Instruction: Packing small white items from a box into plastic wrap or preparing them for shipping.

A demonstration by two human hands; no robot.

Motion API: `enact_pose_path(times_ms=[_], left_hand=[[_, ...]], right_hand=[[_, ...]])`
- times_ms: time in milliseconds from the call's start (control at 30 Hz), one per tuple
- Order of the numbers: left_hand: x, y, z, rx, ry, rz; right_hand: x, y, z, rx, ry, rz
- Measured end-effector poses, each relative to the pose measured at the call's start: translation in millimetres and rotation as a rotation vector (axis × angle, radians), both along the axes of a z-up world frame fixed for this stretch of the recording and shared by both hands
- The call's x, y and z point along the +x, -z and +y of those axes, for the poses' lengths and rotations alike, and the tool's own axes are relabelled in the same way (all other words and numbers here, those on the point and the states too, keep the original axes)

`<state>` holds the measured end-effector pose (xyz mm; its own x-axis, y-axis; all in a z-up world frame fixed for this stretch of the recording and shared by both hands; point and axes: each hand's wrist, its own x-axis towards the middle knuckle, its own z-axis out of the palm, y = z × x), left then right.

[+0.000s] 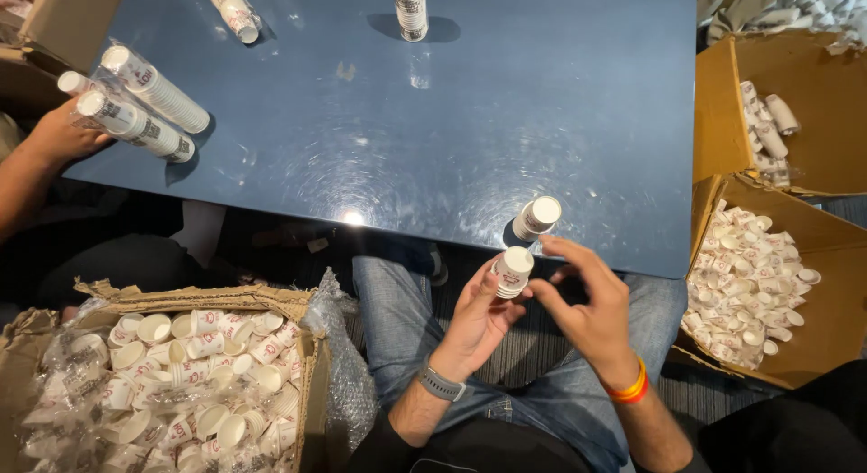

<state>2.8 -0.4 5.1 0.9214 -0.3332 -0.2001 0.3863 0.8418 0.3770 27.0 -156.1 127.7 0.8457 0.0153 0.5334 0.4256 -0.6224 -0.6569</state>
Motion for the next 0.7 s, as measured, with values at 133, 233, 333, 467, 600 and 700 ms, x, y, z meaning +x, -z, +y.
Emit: enact_pose_path(times_ms=[133,233,333,467,600,700], left_hand=[[11.7,-13.5,-3.2,0.090,0.067,-0.020],[20.8,-22.1,-3.8,0.069,0.105,-0.072],[24.5,-27.4,-2.0,0.069,0.088,-0.082],[21.6,-18.1,1.0,0.032,0.028,-0.069],[17.3,-26.0,5.7,0.039,0.033,-0.030],[14.9,-23.4,7.5,-0.067,0.029,0.055]], right_hand=[[-4.6,11.4,-6.7,0.296,-0.210,0.341],[5.4,13.6,-17.2,0.390,-0.234,0.380],[23.1,4.2,-21.2,0.510,-0.239,0.320],[43.3,-10.2,-14.0,0.115,-0.018,0.024],[46.6,4.7,-7.4,0.016,-0.055,0.094],[38.8,7.2,-4.4,-0.070,-0.075,0.089]])
